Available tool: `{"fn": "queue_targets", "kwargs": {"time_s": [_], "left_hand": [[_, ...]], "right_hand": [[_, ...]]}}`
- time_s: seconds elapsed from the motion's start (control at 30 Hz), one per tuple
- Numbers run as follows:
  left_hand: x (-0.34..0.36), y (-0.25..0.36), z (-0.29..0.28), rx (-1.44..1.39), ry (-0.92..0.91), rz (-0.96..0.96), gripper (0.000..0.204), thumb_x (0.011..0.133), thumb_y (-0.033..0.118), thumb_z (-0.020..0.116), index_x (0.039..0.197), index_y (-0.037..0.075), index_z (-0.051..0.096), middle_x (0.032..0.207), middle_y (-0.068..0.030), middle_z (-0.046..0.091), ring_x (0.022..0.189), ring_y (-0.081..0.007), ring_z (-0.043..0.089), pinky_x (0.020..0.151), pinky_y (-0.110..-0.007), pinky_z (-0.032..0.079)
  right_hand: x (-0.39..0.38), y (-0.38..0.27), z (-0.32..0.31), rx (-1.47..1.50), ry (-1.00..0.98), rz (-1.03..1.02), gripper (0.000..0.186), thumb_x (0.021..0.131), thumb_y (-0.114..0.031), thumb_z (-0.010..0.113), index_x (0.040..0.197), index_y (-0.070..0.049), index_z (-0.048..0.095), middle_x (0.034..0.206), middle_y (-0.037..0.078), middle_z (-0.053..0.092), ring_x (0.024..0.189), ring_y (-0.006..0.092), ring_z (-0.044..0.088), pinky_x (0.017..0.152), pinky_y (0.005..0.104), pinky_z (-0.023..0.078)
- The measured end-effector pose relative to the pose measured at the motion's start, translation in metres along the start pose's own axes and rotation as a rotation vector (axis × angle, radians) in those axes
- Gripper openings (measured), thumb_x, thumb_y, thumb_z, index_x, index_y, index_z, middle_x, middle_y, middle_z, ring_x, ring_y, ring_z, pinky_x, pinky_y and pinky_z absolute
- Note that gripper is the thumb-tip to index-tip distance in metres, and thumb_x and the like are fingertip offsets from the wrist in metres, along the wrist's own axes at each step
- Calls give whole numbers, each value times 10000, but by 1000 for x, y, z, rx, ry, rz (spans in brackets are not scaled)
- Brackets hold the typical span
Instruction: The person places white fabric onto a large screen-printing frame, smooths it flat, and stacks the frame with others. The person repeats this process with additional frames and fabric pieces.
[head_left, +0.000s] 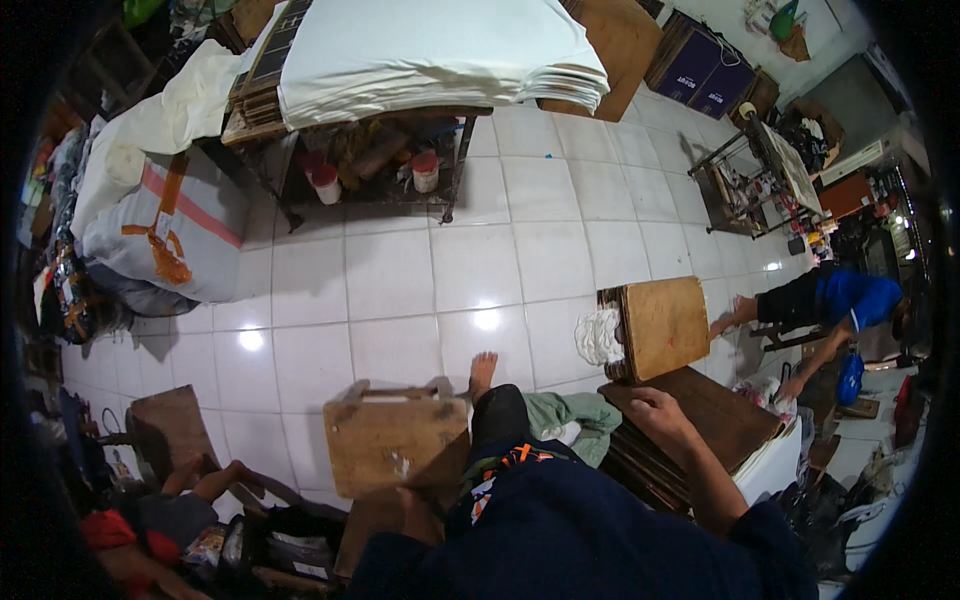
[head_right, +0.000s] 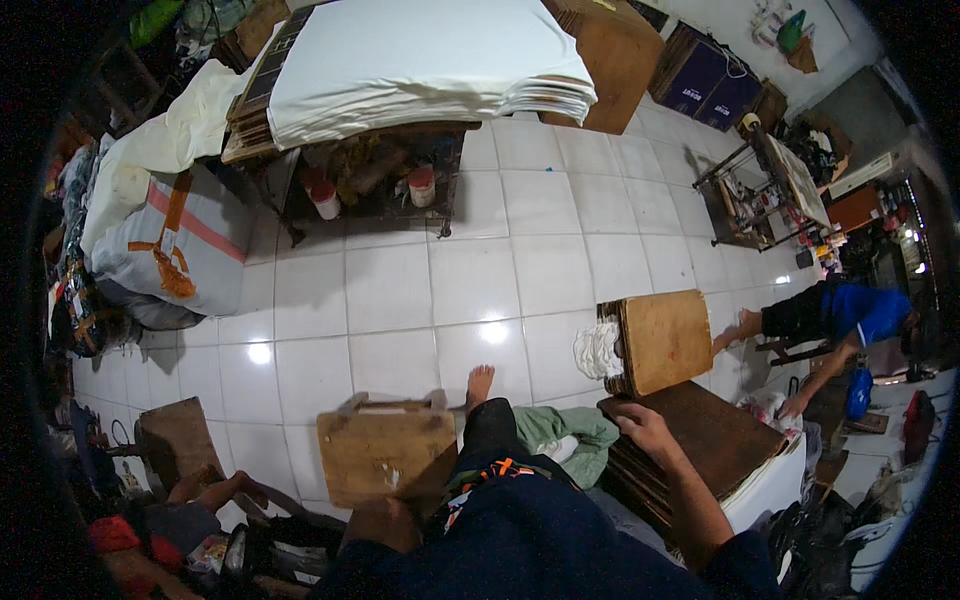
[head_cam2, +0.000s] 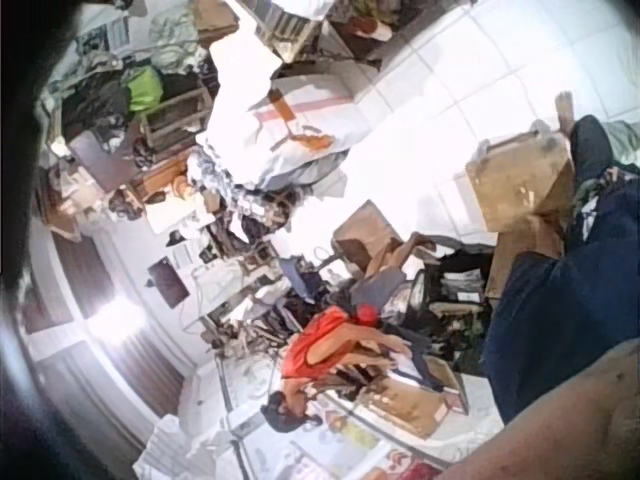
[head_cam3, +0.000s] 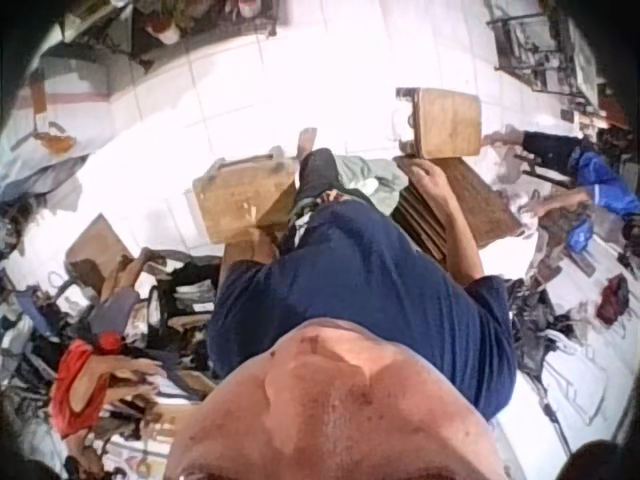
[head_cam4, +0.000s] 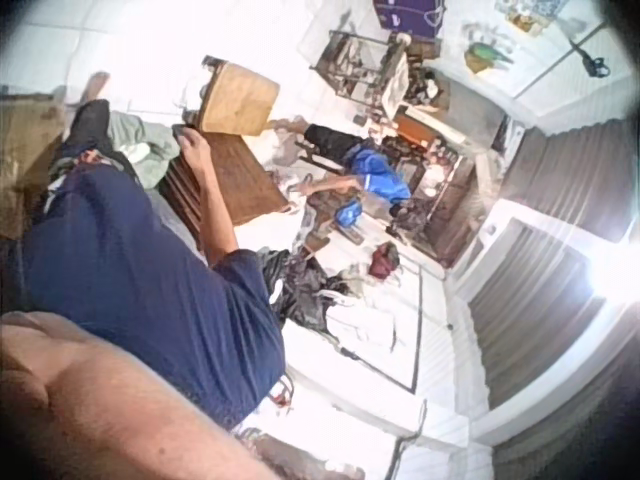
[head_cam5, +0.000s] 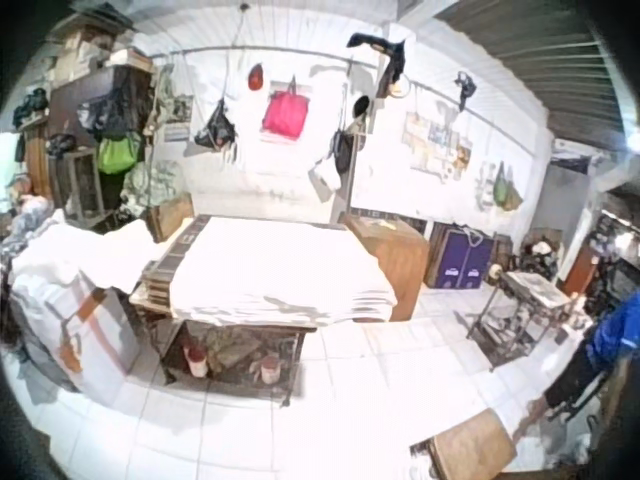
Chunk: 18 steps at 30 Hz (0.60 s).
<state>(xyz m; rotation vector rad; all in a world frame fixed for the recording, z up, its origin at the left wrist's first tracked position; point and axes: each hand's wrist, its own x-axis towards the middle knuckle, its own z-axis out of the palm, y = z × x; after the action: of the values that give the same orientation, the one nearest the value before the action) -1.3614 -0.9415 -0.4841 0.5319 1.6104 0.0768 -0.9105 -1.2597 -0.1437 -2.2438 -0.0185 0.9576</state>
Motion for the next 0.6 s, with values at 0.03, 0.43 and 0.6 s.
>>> {"fn": "queue_targets", "kwargs": {"time_s": [0.03,0.43,0.6], "left_hand": [[-6,-2,0,48,82,-27,893,934,721,340,1506,36,322,1504,-199,394,1354,-383,406,1118,-524,333],[58,298,116,390,874,76,888,916,654,483,1485,-10,330,1457,-326,381,1340,-419,416,1117,-530,342],[69,544,219,-337,446,602,797,967,569,485,1462,-37,336,1478,-211,409,1336,-319,435,1129,-432,326]], "right_hand": [[17,-21,4,-12,-90,-88,447,928,-253,634,1282,15,587,1087,160,682,917,200,664,835,340,523],[281,-141,-55,232,-108,236,646,996,-531,475,1382,-14,491,1206,195,642,1040,278,656,907,410,500],[365,-231,-96,712,-91,125,750,963,-649,402,1403,-43,455,1212,205,633,1126,305,611,986,445,416]]}}
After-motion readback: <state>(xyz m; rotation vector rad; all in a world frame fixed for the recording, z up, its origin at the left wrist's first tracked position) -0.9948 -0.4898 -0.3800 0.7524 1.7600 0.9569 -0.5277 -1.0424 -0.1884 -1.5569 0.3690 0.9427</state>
